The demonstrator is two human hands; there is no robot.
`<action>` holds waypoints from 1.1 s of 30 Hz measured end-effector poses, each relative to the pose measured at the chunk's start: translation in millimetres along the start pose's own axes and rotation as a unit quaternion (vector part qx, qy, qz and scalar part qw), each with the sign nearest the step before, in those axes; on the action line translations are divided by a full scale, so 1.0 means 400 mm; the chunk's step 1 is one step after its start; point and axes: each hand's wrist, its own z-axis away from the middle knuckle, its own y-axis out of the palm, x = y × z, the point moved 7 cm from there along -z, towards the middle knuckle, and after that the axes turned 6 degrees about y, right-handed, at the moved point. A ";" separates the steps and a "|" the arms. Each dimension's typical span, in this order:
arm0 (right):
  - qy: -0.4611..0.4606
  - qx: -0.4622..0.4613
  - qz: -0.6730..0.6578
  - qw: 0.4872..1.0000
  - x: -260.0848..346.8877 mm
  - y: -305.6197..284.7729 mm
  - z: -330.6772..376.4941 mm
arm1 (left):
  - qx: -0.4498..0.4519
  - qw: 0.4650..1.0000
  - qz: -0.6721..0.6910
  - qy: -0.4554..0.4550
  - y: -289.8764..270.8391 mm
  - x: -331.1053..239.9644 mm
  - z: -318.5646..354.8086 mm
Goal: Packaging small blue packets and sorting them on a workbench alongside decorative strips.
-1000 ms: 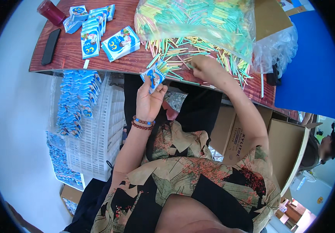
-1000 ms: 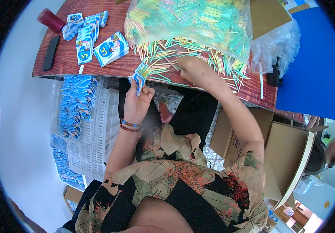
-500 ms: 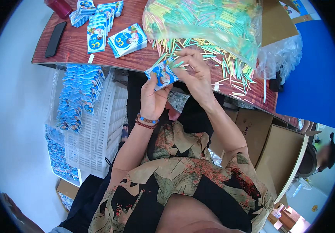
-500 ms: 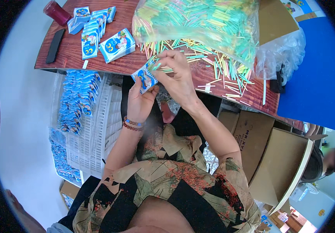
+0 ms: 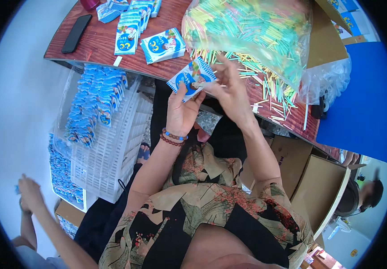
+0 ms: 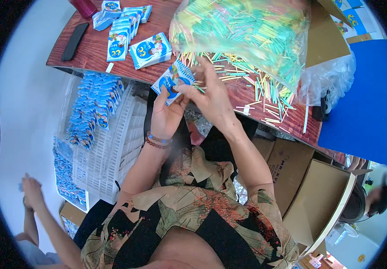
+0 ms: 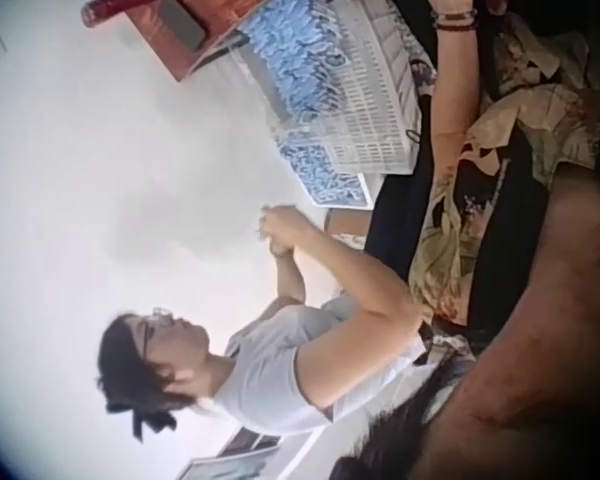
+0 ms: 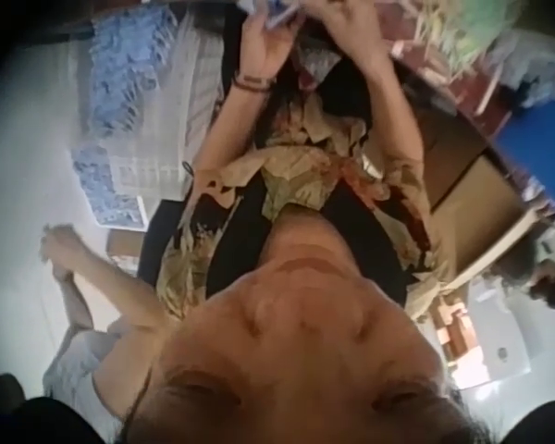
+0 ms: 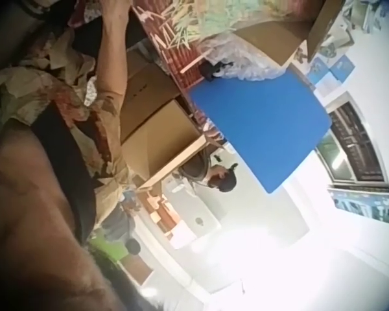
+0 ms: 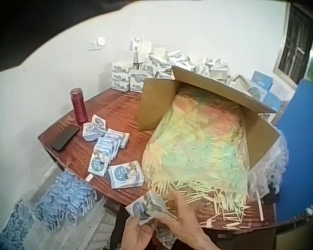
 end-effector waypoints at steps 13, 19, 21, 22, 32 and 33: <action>0.054 0.085 -0.049 0.994 -0.012 0.082 -0.088 | 0.006 0.989 -0.120 0.091 0.026 -0.113 -0.035; -0.042 0.133 0.088 0.986 0.045 0.185 -0.206 | 0.002 0.974 -0.089 0.211 0.035 -0.262 -0.075; -0.011 0.157 0.058 0.986 0.059 0.240 -0.294 | -0.056 0.920 -0.183 0.343 0.040 -0.371 -0.073; 0.002 0.184 0.026 0.983 0.070 0.281 -0.332 | -0.091 0.864 -0.265 0.418 0.033 -0.424 -0.069; -0.073 0.121 0.249 0.958 -0.019 0.405 -0.500 | -0.106 0.379 -0.798 0.456 0.019 -0.485 -0.142; -0.077 0.079 0.197 0.974 0.002 0.354 -0.493 | -0.113 0.379 -0.807 0.440 0.013 -0.481 -0.151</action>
